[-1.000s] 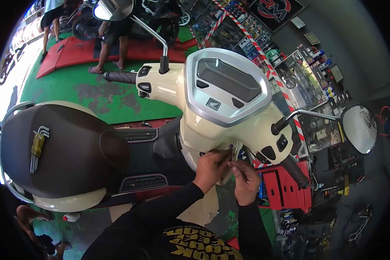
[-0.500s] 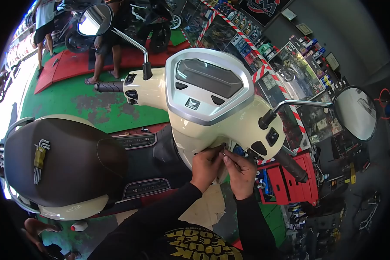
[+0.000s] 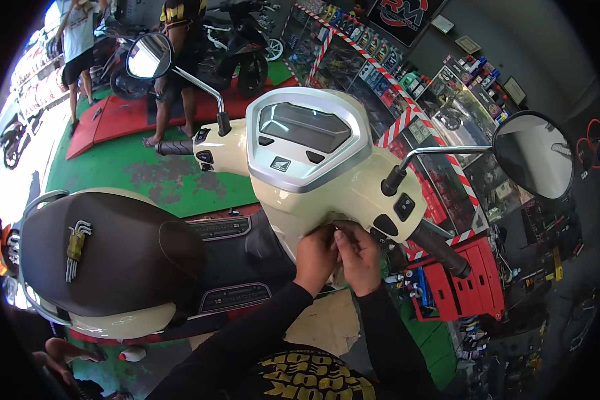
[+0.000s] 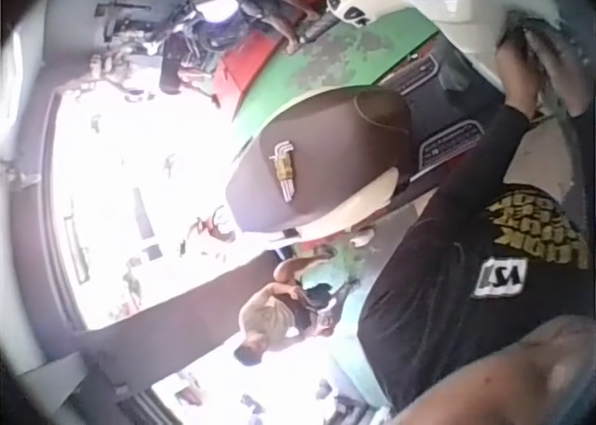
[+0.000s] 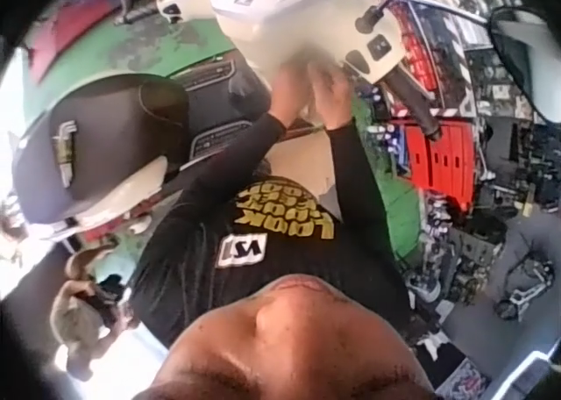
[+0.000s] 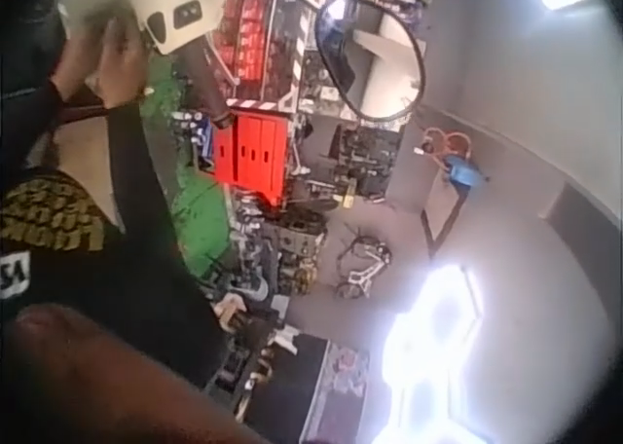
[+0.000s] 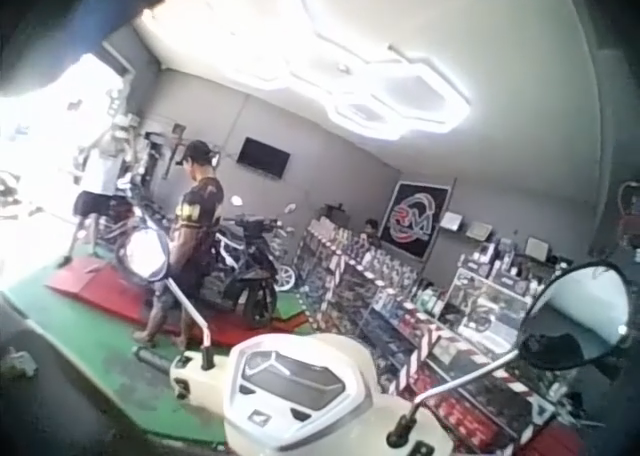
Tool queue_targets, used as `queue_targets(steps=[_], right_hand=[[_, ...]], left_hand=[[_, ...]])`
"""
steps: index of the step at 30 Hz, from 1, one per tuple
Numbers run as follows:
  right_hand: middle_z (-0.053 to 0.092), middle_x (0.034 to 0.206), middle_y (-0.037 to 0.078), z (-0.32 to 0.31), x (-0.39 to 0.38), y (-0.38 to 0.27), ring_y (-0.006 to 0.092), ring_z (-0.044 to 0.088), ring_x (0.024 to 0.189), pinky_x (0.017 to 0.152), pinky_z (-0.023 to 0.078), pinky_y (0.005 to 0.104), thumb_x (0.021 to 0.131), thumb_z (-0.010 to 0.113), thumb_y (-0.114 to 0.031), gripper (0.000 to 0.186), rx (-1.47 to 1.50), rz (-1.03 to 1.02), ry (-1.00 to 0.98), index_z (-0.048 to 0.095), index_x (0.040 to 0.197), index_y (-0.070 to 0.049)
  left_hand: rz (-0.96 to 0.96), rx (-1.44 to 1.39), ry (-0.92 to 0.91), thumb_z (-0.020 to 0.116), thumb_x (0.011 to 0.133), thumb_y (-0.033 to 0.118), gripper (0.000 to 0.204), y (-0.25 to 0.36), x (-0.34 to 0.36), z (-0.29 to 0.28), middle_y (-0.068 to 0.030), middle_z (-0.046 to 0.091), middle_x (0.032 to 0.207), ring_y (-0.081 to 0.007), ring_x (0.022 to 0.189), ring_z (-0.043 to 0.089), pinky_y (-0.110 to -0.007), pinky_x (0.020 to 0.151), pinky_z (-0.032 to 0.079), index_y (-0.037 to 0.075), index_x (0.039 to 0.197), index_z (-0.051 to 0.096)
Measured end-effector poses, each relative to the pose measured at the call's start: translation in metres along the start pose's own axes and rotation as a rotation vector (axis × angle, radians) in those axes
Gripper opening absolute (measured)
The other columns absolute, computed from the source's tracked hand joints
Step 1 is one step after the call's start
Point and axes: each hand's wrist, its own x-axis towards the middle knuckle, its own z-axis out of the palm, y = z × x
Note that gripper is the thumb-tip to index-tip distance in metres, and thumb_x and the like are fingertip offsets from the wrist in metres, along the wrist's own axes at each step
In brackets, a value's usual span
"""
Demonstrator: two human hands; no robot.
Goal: The recorder is performing maintenance or repair on a scooter, specifically working on the front panel area using hand tools.
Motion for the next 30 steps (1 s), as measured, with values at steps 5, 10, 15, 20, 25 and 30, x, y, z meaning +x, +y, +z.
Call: queue_targets(steps=[5, 10, 15, 20, 25, 30], right_hand=[[0.071, 0.091, 0.013, 0.003, 0.003, 0.023, 0.0273, 0.065, 0.067, 0.060, 0.049, 0.0336, 0.092, 0.058, -0.010, 0.022, -0.409, -0.472, 0.131, 0.064, 0.112, -0.003], [0.070, 0.091, 0.015, 0.004, 0.012, 0.038, 0.0348, 0.064, 0.070, 0.061, 0.049, 0.0377, 0.091, 0.057, -0.011, 0.021, -0.329, -0.578, 0.202, 0.065, 0.109, -0.005], [0.070, 0.080, 0.013, 0.001, 0.019, 0.049, 0.0330, 0.063, 0.063, 0.056, 0.048, 0.0385, 0.091, 0.058, -0.011, 0.019, -0.344, -0.662, 0.215, 0.066, 0.107, -0.005], [0.070, 0.081, 0.013, -0.002, 0.023, 0.058, 0.0347, 0.063, 0.063, 0.056, 0.049, 0.0403, 0.091, 0.058, -0.019, 0.019, -0.476, -0.689, 0.198, 0.066, 0.105, -0.009], [0.070, 0.080, 0.013, -0.004, 0.030, 0.052, 0.0347, 0.062, 0.058, 0.052, 0.047, 0.0415, 0.092, 0.057, -0.024, 0.019, -0.505, -0.807, 0.264, 0.066, 0.100, -0.009], [0.069, 0.080, 0.014, 0.005, 0.030, 0.053, 0.0341, 0.063, 0.061, 0.053, 0.047, 0.0429, 0.093, 0.056, -0.027, 0.021, -0.610, -0.527, 0.158, 0.064, 0.099, -0.009]], left_hand=[[0.043, 0.086, -0.041, 0.057, 0.091, 0.018, 0.023, -0.002, 0.001, 0.003, -0.0200, 0.067, 0.080, -0.0345, 0.061, 0.054, -0.042, 0.059, 0.044, -0.004, 0.091, 0.064], [0.114, 0.162, 0.017, 0.055, 0.092, 0.021, 0.024, -0.004, 0.000, 0.010, -0.0217, 0.066, 0.080, -0.0390, 0.062, 0.056, -0.045, 0.057, 0.044, -0.002, 0.093, 0.063], [0.178, 0.214, 0.015, 0.053, 0.094, 0.022, 0.025, -0.012, -0.002, 0.014, -0.0222, 0.066, 0.081, -0.0388, 0.063, 0.057, -0.044, 0.057, 0.044, -0.002, 0.094, 0.062], [0.152, 0.224, 0.002, 0.051, 0.095, 0.020, 0.025, -0.019, -0.004, 0.018, -0.0221, 0.067, 0.083, -0.0379, 0.065, 0.059, -0.044, 0.059, 0.045, -0.003, 0.097, 0.062], [0.284, 0.268, 0.078, 0.049, 0.097, 0.018, 0.026, -0.024, -0.002, 0.026, -0.0223, 0.067, 0.086, -0.0375, 0.068, 0.060, -0.044, 0.060, 0.046, -0.004, 0.103, 0.062], [0.321, 0.431, 0.127, 0.049, 0.096, 0.018, 0.028, -0.035, -0.002, 0.032, -0.0231, 0.067, 0.092, -0.0378, 0.071, 0.061, -0.044, 0.062, 0.046, -0.004, 0.108, 0.062]])
